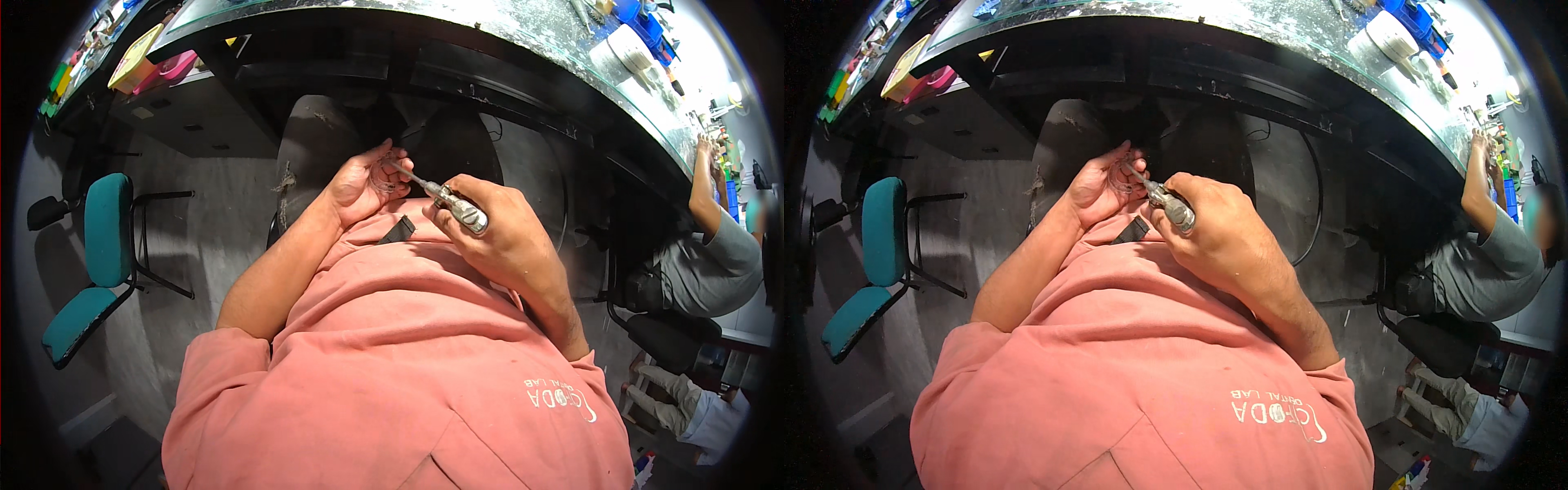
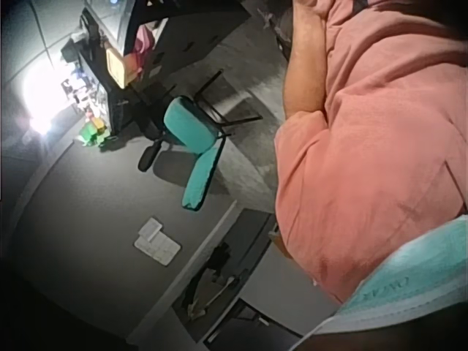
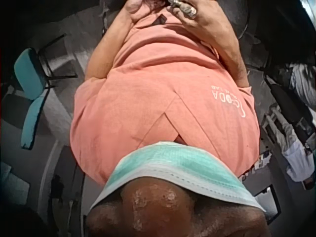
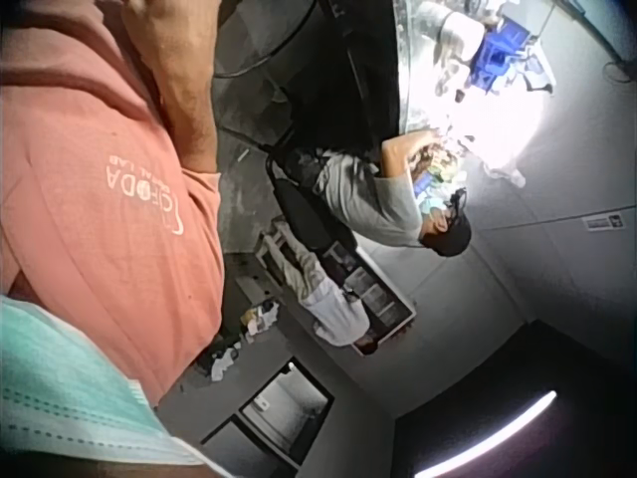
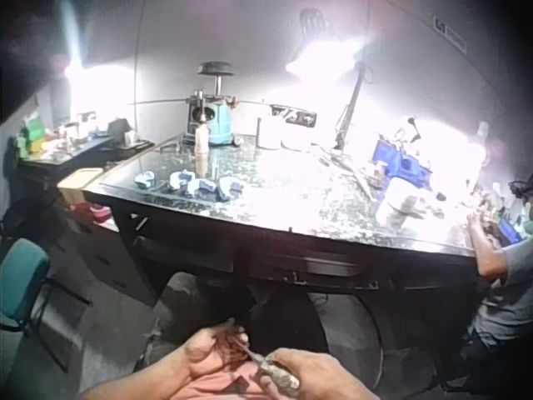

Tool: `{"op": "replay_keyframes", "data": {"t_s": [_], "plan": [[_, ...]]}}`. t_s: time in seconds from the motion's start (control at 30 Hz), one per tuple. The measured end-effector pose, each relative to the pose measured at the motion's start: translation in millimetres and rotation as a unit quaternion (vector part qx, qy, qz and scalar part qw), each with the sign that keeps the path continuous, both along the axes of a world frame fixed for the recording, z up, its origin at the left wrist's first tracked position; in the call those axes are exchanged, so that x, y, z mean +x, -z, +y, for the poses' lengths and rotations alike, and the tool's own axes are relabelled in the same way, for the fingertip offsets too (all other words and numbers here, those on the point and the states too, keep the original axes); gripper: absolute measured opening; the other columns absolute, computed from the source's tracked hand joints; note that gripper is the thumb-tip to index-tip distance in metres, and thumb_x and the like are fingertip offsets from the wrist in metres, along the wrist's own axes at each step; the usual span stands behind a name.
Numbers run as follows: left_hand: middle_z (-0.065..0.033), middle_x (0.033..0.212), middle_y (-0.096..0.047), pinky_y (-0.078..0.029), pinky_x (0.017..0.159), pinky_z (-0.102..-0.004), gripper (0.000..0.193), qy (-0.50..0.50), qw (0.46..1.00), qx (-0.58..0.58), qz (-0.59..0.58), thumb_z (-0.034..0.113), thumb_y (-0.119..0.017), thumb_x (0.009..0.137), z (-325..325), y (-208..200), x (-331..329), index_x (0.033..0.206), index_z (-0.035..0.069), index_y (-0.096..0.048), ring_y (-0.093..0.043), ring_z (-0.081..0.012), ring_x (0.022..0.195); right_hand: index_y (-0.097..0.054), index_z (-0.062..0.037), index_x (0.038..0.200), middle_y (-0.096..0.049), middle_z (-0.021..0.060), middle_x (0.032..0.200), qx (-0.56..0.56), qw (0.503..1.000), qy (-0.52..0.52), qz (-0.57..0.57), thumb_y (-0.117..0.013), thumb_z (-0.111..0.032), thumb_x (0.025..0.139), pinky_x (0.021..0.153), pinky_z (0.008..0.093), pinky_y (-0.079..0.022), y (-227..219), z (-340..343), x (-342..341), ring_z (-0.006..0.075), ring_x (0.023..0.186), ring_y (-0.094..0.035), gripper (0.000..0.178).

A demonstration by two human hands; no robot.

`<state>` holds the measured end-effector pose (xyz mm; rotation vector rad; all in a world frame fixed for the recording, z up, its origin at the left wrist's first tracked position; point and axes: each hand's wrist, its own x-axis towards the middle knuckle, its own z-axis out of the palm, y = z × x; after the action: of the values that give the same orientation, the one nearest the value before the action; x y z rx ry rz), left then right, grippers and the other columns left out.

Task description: Inspecting and cleaning dental aligners and frameworks using air tools and manual inspection.

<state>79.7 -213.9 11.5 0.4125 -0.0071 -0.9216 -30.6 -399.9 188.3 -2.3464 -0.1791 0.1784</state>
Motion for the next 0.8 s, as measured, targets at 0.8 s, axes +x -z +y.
{"op": "replay_keyframes", "data": {"t_s": [0.8], "plan": [[-0.007, 0.074, -0.067, -0.054, 0.072, -0.033, 0.026, 0.066, 0.997, 0.015, 0.032, 0.027, -0.055, 0.1, -1.1, -15.0, -3.9, 0.093, 0.003, -0.064, -0.064, -0.0171, 0.071, -0.065, 0.0011, 0.095, -0.066, 0.0195, 0.079, -0.01, 0.997, -0.036, 0.075, -0.069, -0.018, 0.088, 0.066, 0.0384, -0.05, -13.5, -0.4, -0.2, 0.0347, 0.07, -0.064, 0.021]]}}
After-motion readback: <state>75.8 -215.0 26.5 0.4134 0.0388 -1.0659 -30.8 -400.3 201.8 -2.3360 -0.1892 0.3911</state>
